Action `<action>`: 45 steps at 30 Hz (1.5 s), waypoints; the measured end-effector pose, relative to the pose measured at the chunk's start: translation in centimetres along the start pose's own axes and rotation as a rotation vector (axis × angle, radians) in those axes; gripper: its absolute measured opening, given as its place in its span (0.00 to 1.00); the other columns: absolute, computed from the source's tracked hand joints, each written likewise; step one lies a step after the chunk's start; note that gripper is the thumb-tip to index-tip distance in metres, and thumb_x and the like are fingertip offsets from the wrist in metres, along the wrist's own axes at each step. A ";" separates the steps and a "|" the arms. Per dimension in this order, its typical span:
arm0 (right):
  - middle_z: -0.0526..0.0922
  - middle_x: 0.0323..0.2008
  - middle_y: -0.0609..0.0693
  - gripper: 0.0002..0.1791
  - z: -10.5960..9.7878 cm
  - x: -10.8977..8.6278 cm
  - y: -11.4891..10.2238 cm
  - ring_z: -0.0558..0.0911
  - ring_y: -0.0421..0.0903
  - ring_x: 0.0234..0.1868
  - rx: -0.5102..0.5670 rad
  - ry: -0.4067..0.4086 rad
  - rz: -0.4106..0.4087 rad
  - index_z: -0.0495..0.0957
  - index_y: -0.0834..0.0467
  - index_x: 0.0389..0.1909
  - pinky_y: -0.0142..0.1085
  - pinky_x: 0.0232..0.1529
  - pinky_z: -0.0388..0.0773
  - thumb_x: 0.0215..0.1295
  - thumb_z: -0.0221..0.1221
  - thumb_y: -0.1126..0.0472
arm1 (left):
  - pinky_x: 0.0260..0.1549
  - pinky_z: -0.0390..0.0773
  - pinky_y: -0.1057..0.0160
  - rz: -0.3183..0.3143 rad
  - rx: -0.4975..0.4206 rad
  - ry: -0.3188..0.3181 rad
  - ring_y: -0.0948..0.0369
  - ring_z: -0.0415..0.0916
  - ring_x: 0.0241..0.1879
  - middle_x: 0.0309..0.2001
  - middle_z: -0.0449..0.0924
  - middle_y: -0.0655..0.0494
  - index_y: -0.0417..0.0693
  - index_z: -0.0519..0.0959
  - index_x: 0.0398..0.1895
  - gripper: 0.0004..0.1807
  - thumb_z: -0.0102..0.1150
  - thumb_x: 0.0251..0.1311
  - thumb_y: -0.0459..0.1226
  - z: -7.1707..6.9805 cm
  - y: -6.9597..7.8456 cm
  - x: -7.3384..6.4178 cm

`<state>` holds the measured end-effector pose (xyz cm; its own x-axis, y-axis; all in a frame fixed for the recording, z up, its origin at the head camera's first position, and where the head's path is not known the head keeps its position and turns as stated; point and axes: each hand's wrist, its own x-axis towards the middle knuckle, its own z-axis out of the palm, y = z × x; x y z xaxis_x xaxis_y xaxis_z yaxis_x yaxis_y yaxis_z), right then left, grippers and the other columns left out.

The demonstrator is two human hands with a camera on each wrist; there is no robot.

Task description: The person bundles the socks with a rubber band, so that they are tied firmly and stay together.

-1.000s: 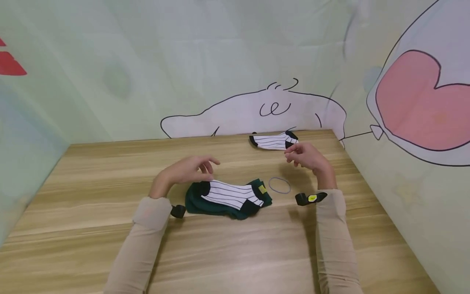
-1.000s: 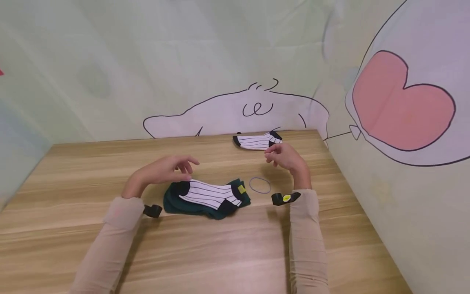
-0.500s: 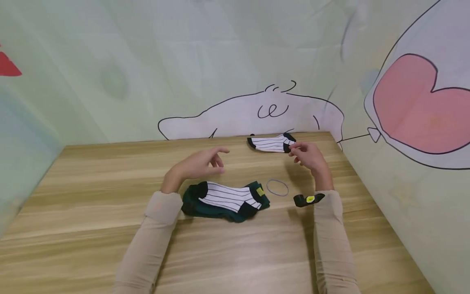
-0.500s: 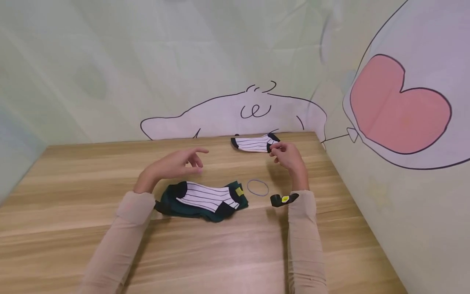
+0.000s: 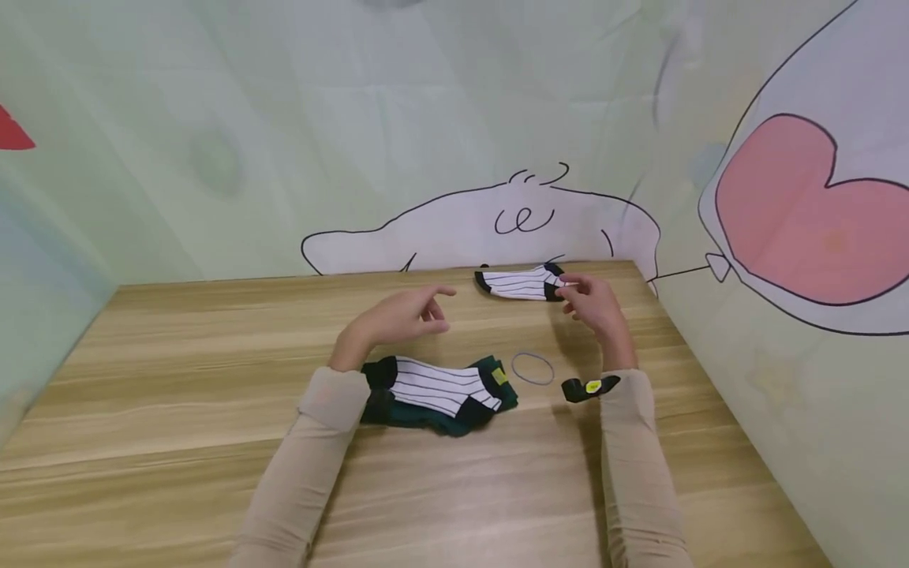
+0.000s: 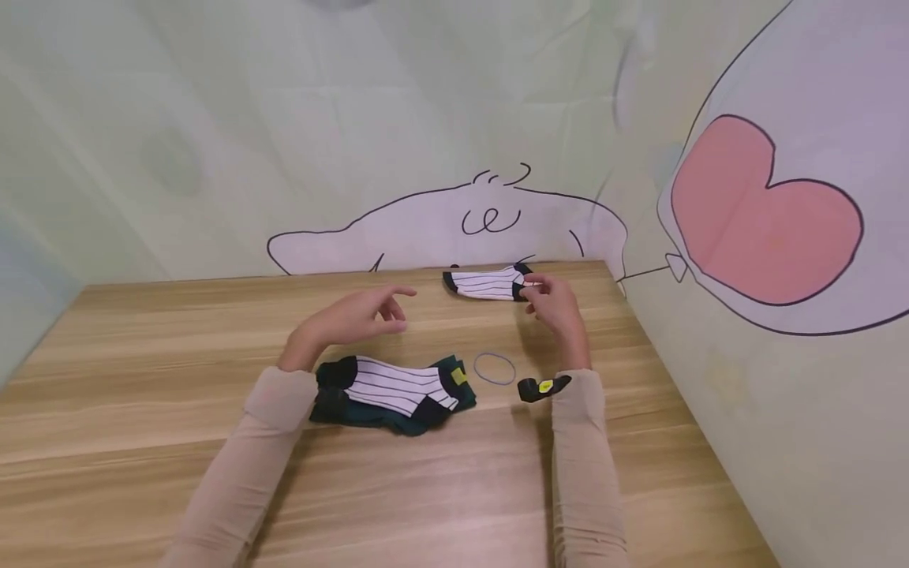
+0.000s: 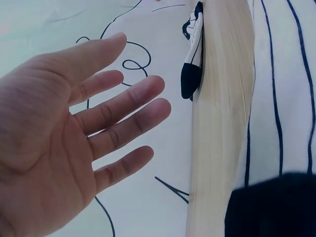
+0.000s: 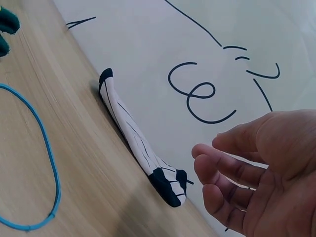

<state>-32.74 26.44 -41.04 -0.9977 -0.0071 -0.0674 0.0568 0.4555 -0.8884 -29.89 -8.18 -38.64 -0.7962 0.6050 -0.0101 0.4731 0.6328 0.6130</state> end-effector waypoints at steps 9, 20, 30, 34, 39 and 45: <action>0.74 0.62 0.64 0.22 -0.1 0.8 1.0 0.78 0.52 0.42 -0.011 -0.038 -0.013 0.68 0.66 0.68 0.34 0.37 0.74 0.76 0.48 0.67 | 0.51 0.77 0.54 0.009 -0.040 0.020 0.54 0.79 0.50 0.49 0.82 0.49 0.45 0.62 0.74 0.32 0.60 0.70 0.42 1.2 -0.4 2.0; 0.67 0.70 0.61 0.25 -0.2 1.6 1.8 0.79 0.54 0.45 -0.011 -0.059 0.007 0.62 0.64 0.73 0.33 0.37 0.75 0.77 0.47 0.68 | 0.51 0.78 0.53 0.020 -0.095 0.068 0.54 0.78 0.51 0.52 0.81 0.48 0.46 0.62 0.74 0.32 0.59 0.71 0.43 2.1 -0.3 4.4; 0.77 0.42 0.61 0.26 0.2 1.9 2.8 0.74 0.43 0.27 -0.123 -0.117 0.014 0.63 0.65 0.72 0.32 0.29 0.69 0.77 0.49 0.63 | 0.50 0.78 0.53 0.011 -0.098 0.092 0.53 0.79 0.49 0.51 0.81 0.47 0.42 0.65 0.72 0.29 0.58 0.71 0.39 2.8 0.0 6.5; 0.77 0.33 0.56 0.25 0.2 1.8 2.9 0.73 0.43 0.26 -0.185 -0.159 0.025 0.64 0.66 0.71 0.34 0.30 0.69 0.77 0.48 0.62 | 0.49 0.78 0.54 0.000 -0.101 0.083 0.53 0.79 0.49 0.51 0.81 0.47 0.43 0.66 0.71 0.28 0.58 0.71 0.39 3.3 -0.2 7.2; 0.77 0.51 0.63 0.25 0.4 1.8 2.5 0.72 0.45 0.28 -0.192 -0.181 0.049 0.63 0.66 0.71 0.35 0.30 0.70 0.78 0.48 0.61 | 0.50 0.78 0.54 -0.007 -0.070 0.066 0.52 0.79 0.51 0.52 0.81 0.45 0.42 0.63 0.73 0.31 0.58 0.71 0.40 4.0 -0.7 8.1; 0.70 0.67 0.63 0.28 1.0 2.2 2.7 0.69 0.42 0.25 -0.139 -0.173 0.083 0.58 0.66 0.74 0.32 0.27 0.68 0.78 0.47 0.63 | 0.51 0.78 0.53 -0.022 -0.039 -0.004 0.50 0.78 0.53 0.55 0.79 0.42 0.41 0.60 0.75 0.34 0.58 0.71 0.41 4.6 -1.1 8.7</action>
<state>-34.72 26.74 -44.09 -0.9679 -0.1113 -0.2252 0.1211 0.5787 -0.8065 -35.59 -1.40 -43.09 -0.8045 0.5933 -0.0268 0.4405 0.6263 0.6432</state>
